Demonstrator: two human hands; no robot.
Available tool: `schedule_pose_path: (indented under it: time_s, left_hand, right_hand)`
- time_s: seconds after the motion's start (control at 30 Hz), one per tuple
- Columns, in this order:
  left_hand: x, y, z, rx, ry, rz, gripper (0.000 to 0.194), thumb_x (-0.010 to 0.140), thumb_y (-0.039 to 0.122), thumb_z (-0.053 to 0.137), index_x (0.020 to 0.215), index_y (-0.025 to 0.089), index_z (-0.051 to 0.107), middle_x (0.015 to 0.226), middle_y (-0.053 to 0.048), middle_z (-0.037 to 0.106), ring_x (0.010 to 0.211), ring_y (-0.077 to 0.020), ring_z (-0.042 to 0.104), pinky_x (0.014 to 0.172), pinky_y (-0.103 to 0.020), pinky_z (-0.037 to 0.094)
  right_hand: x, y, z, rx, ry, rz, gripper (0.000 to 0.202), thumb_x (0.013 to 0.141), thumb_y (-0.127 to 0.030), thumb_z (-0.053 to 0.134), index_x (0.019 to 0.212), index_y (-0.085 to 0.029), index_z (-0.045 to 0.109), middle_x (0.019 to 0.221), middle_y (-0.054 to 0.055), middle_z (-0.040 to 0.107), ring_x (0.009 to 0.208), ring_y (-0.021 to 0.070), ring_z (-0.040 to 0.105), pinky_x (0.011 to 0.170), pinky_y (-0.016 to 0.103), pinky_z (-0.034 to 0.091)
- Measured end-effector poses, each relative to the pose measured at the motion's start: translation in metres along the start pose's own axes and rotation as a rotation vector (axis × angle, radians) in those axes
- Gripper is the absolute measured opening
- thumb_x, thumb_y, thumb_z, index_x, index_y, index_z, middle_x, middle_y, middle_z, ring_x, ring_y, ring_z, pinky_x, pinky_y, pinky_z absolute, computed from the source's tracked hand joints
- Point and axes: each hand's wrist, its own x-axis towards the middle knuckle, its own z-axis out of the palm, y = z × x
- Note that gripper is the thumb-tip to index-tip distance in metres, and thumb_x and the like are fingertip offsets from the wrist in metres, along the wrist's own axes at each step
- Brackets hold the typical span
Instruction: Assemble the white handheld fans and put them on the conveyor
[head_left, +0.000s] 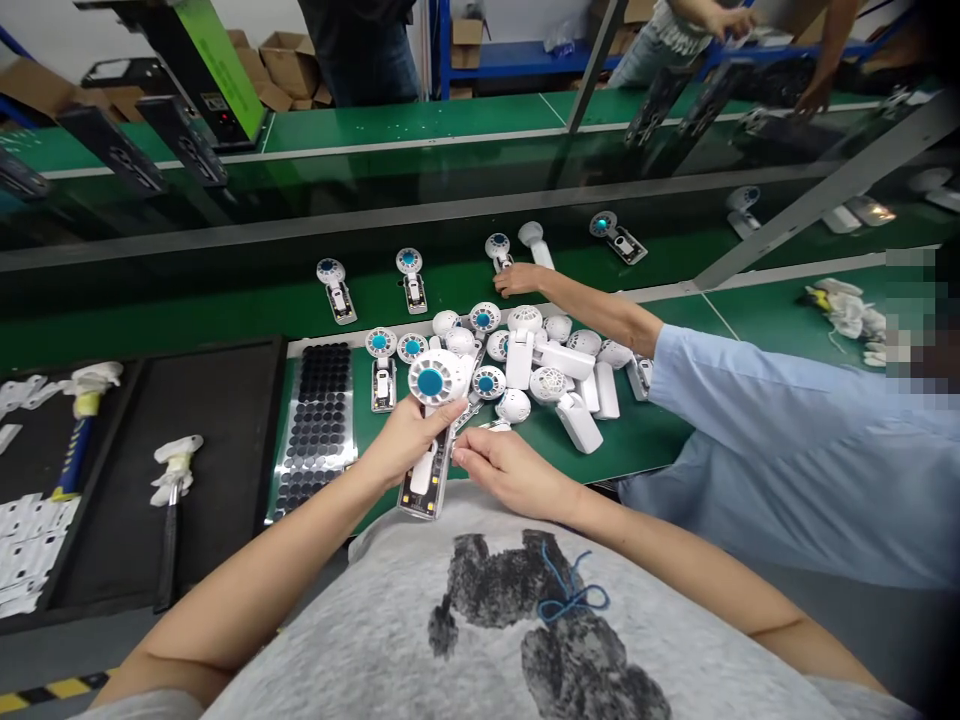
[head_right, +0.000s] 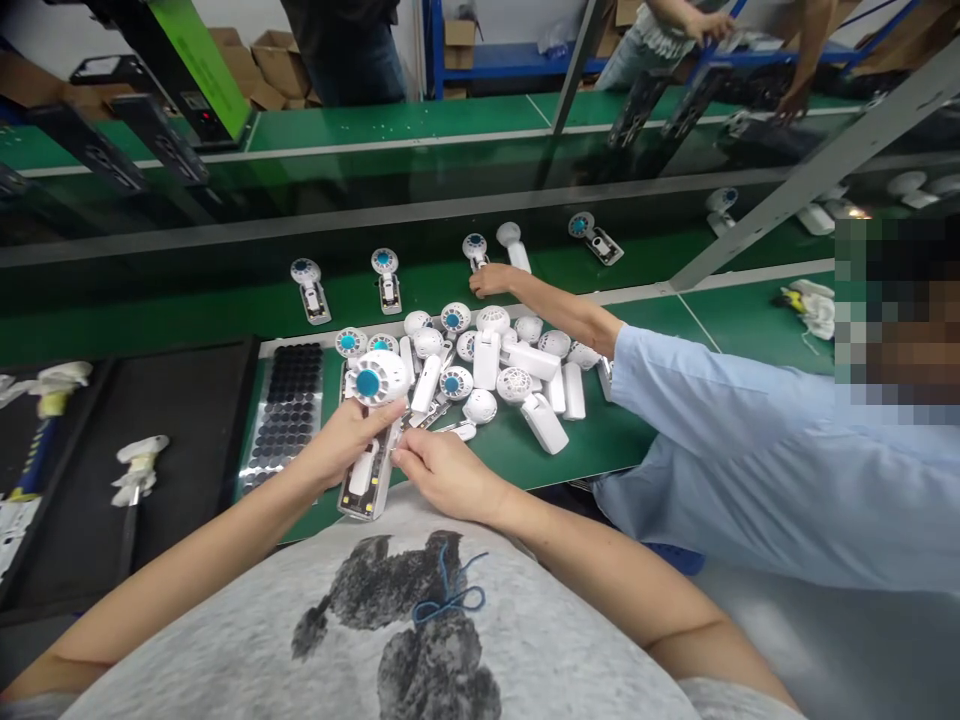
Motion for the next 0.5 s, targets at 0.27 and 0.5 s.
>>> schedule_pose_path:
  time_s: [0.27,0.5]
  left_hand:
    - [-0.006,-0.008,-0.005,-0.174,-0.128,-0.191,0.038,0.073,0.031,0.064,0.106,0.015,0.055,0.077,-0.004,0.065,0.065,-0.0136,0.058,0.062,-0.024,0.046]
    - [-0.005,-0.014,-0.008,-0.196,-0.078,-0.201,0.03,0.071,0.03,0.065,0.095,0.014,0.058,0.073,-0.002,0.063,0.065,-0.0142,0.058,0.063,-0.025,0.046]
  right_hand:
    - [0.0,0.008,0.003,0.19,-0.126,0.064,0.023,0.088,-0.022,0.038,0.067,-0.018,0.043,0.058,-0.004,0.045,0.052,0.0091,0.039,0.052,0.022,0.033]
    - [0.011,0.008,0.014,0.2,-0.149,0.095,0.024,0.088,-0.022,0.038,0.064,-0.018,0.041,0.057,-0.004,0.042,0.053,0.0098,0.038,0.052,0.023,0.032]
